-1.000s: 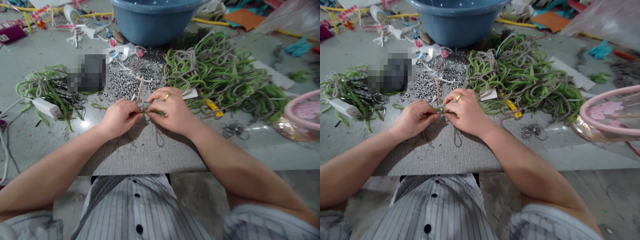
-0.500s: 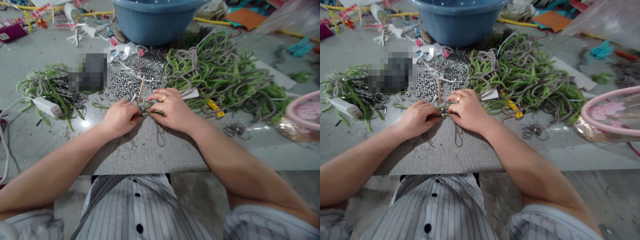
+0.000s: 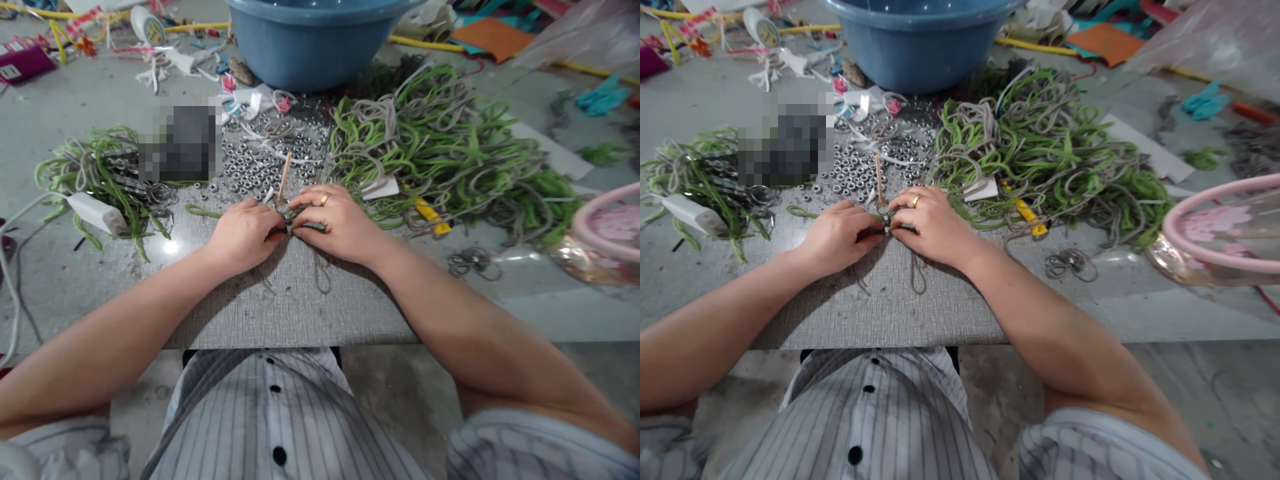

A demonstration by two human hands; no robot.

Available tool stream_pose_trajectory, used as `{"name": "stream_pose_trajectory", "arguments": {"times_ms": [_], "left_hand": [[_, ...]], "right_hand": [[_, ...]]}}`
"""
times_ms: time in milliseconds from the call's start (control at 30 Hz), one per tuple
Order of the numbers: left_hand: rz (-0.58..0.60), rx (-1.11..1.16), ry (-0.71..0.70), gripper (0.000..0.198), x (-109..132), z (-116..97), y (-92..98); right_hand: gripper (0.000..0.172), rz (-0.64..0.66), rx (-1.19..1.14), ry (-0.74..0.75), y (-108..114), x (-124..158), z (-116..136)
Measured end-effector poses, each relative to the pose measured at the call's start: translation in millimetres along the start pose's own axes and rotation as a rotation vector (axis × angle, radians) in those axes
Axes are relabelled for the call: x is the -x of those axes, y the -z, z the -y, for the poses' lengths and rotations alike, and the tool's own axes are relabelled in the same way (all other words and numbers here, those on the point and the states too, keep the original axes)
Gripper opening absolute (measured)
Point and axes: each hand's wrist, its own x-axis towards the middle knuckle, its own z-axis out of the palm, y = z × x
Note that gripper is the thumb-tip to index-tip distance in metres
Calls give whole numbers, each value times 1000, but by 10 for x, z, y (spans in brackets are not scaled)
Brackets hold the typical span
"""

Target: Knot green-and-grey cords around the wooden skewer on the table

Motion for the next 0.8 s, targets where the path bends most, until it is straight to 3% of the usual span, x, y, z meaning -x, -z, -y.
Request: {"name": "stream_pose_trajectory", "arguments": {"times_ms": [800], "left_hand": [[38,12,52,18,-27,-45,10]], "right_hand": [[14,6,17,20,5,6,56]]}}
